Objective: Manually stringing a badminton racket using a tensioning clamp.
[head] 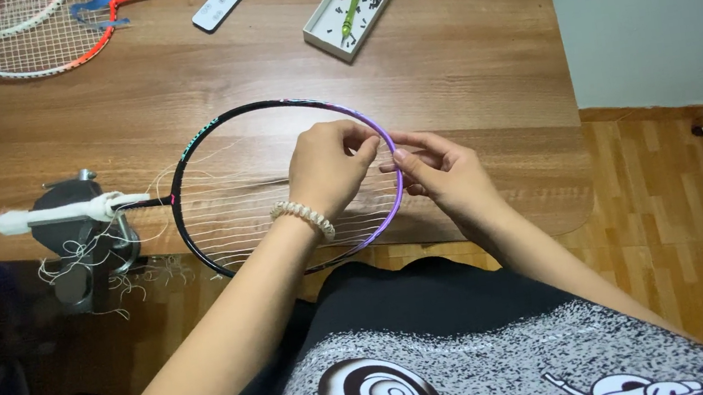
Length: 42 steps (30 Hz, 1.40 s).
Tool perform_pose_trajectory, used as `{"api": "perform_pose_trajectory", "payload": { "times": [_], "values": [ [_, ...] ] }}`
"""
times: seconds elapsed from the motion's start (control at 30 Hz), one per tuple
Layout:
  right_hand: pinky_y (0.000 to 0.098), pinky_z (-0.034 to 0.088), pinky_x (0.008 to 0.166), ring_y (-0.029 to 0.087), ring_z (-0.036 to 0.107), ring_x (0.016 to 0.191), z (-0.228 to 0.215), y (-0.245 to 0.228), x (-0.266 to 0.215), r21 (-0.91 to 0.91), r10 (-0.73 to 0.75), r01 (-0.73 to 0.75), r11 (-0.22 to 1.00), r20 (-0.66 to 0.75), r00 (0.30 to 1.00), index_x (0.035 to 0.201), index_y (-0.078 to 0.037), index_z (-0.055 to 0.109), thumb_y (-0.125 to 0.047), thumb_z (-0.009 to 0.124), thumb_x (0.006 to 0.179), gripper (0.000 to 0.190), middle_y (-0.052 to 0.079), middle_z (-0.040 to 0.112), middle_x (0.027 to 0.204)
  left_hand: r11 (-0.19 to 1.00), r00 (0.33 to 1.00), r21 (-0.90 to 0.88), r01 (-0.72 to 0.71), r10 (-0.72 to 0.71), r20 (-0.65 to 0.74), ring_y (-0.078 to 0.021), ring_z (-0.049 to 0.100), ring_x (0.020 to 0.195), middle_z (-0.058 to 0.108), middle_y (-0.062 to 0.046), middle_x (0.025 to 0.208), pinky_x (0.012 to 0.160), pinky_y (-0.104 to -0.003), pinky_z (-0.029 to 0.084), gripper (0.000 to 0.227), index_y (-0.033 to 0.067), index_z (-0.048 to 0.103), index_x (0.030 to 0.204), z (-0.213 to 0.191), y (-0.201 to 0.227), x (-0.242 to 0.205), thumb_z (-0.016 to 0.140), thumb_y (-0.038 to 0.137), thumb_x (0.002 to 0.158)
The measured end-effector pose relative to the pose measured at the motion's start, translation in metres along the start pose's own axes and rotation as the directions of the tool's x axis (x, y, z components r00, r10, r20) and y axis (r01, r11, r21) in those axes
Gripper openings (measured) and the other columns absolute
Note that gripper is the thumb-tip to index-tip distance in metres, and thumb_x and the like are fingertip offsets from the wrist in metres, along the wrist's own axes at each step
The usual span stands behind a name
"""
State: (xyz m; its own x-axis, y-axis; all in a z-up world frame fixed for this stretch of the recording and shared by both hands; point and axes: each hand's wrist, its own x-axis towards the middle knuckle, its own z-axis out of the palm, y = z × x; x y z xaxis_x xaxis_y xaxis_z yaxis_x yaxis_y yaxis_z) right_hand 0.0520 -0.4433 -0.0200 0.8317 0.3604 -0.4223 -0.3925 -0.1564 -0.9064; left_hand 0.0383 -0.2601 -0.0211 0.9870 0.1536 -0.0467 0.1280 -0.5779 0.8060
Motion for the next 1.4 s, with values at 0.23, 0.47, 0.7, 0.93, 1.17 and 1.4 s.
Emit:
{"api": "perform_pose_trajectory", "payload": {
  "times": [0.23,0.47,0.7,0.93,1.17,1.4],
  "values": [
    [0.0232,0.052,0.073,0.007,0.066,0.085,-0.001,0.003,0.0,0.064,0.075,-0.074,0.995,-0.018,0.997,0.135,-0.011,0.063,-0.026,0.067,0.094,0.044,0.004,0.076,0.102,1.0,1.0,-0.014,0.011,-0.011,0.005,-0.0168,0.076,0.076,0.079,-0.006,0.088,0.071,-0.031,0.059,0.015,0.0119,0.081,0.093,-0.003,0.005,-0.002,0.078,0.024,0.086],
    [0.0227,0.052,0.073,0.007,0.064,0.084,-0.001,0.008,0.001,0.065,0.067,-0.068,0.996,0.015,0.998,0.132,-0.009,0.066,-0.029,0.066,0.097,0.041,0.005,0.074,0.102,1.0,1.0,0.019,0.014,-0.014,0.003,-0.0168,0.076,0.077,0.079,-0.005,0.087,0.071,-0.032,0.059,0.015,0.0115,0.081,0.092,0.0,0.005,-0.001,0.078,0.024,0.085],
    [0.0222,0.05,0.071,0.007,0.063,0.081,-0.002,0.012,0.001,0.016,0.077,-0.077,0.997,0.022,0.997,0.129,-0.01,0.068,-0.033,0.062,0.098,0.039,0.006,0.076,0.101,0.999,0.999,0.0,0.05,-0.05,-0.001,-0.0162,0.076,0.076,0.08,-0.007,0.086,0.071,-0.031,0.059,0.014,0.0113,0.082,0.091,-0.002,0.01,-0.002,0.078,0.023,0.084],
    [0.0248,0.052,0.073,0.008,0.062,0.08,-0.012,0.036,0.021,0.272,0.103,-0.113,0.956,0.051,0.993,0.129,-0.006,0.066,-0.033,0.065,0.099,0.04,0.004,0.07,0.099,0.99,0.992,-0.077,0.117,-0.119,-0.027,-0.0147,0.075,0.069,0.078,-0.007,0.08,0.064,-0.028,0.058,0.023,0.006,0.074,0.096,-0.001,0.012,0.003,0.083,0.021,0.081],
    [0.0268,0.053,0.081,0.011,0.064,0.091,0.002,0.015,0.031,0.425,0.187,-0.178,0.888,0.021,0.982,0.116,-0.007,0.067,-0.031,0.068,0.094,0.032,0.002,0.07,0.102,0.979,0.995,-0.175,0.101,-0.097,0.028,-0.0133,0.075,0.067,0.078,-0.008,0.076,0.06,-0.027,0.056,0.023,0.0041,0.068,0.094,0.003,-0.001,0.014,0.083,0.017,0.081],
    [0.0326,0.055,0.089,0.016,0.065,0.095,-0.001,0.029,0.058,0.596,0.166,-0.135,0.791,0.002,0.986,0.102,-0.006,0.065,-0.019,0.061,0.098,0.015,0.007,0.069,0.099,0.998,0.999,0.064,0.028,-0.026,-0.028,-0.0155,0.072,0.076,0.076,-0.005,0.083,0.07,-0.031,0.055,0.028,0.0074,0.071,0.091,0.0,0.012,0.01,0.086,0.027,0.078]
  ]
}}
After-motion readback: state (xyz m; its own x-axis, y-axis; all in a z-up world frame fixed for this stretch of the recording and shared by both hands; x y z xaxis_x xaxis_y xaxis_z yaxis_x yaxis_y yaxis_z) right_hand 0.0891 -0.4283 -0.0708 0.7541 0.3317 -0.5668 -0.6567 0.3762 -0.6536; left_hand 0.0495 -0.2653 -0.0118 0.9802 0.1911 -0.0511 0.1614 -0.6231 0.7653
